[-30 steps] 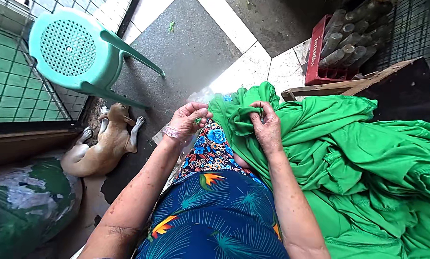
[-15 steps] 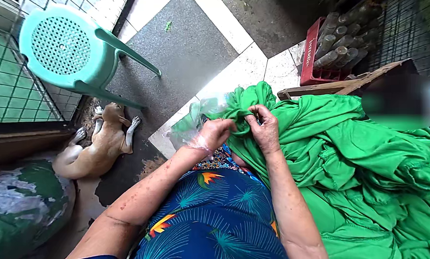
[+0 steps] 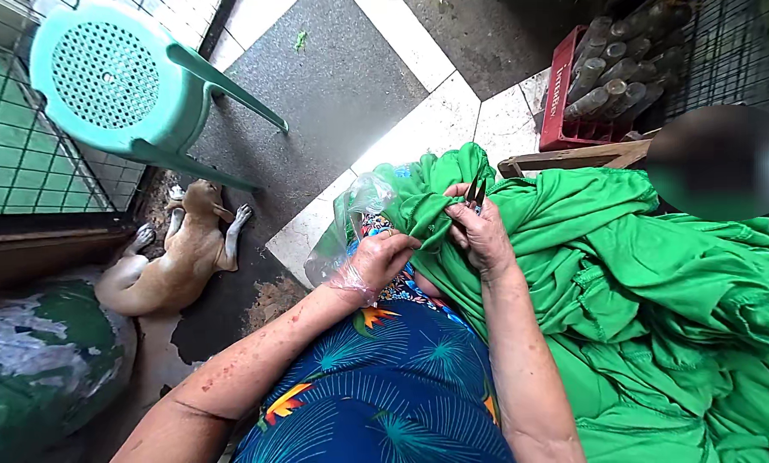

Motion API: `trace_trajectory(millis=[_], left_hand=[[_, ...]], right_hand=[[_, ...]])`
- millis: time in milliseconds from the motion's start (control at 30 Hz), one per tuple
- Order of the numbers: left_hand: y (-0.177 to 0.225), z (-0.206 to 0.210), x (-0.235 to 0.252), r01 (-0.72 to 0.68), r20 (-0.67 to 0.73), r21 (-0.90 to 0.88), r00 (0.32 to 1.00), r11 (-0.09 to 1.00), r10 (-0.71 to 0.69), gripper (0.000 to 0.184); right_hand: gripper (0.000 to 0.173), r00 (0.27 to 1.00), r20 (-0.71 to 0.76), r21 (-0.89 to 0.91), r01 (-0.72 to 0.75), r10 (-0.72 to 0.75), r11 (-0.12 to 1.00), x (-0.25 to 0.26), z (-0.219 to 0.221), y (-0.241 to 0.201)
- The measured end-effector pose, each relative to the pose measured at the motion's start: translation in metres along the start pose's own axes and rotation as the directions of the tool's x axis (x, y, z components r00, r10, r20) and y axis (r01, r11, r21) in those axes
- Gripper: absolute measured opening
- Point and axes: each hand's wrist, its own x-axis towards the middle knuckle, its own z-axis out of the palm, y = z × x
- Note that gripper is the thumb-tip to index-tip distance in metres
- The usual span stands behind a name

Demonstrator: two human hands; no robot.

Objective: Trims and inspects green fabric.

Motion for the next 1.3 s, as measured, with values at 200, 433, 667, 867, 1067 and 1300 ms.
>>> trace_trajectory(millis=[200,433,667,867,1067,1300], left_hand=[[0.020,-0.011,0.019,0.614,0.226,-0.508,0.771,0.604,-0.595,0.013],[0.008,-0.003,0.036,0.727,0.321,-0.615,0.585,0.307,-0.745,0.022],[0.000,-0.024,0.004,0.593,0.290,-0.645,0.773,0.482,-0.564,0.017],[0.003,-0.026,-0.002,0.520,0.204,-0.660,0.819,0.543,-0.536,0.017],[0.006,-0.028,-0.004,0.565,0.192,-0.685,0.749,0.460,-0.634,0.015],[0.005,-0.025,-0.005,0.503,0.165,-0.738,0.781,0.450,-0.602,0.020]], right_hand=[[0.017,0.996,0.025,-0.109,0.083,-0.081,0.991,-0.001,0.005,0.003],[0.017,0.969,0.123,-0.441,0.245,-0.213,0.863,-0.003,0.015,0.004],[0.014,0.981,0.040,-0.374,0.190,-0.189,0.908,-0.004,0.018,0.004],[0.018,0.982,0.062,-0.450,0.187,-0.178,0.873,-0.007,0.020,0.004],[0.032,0.924,0.225,-0.776,0.362,-0.310,0.517,-0.029,0.014,-0.037],[0.015,0.879,0.403,-0.855,0.461,-0.253,0.239,-0.042,0.024,-0.038]])
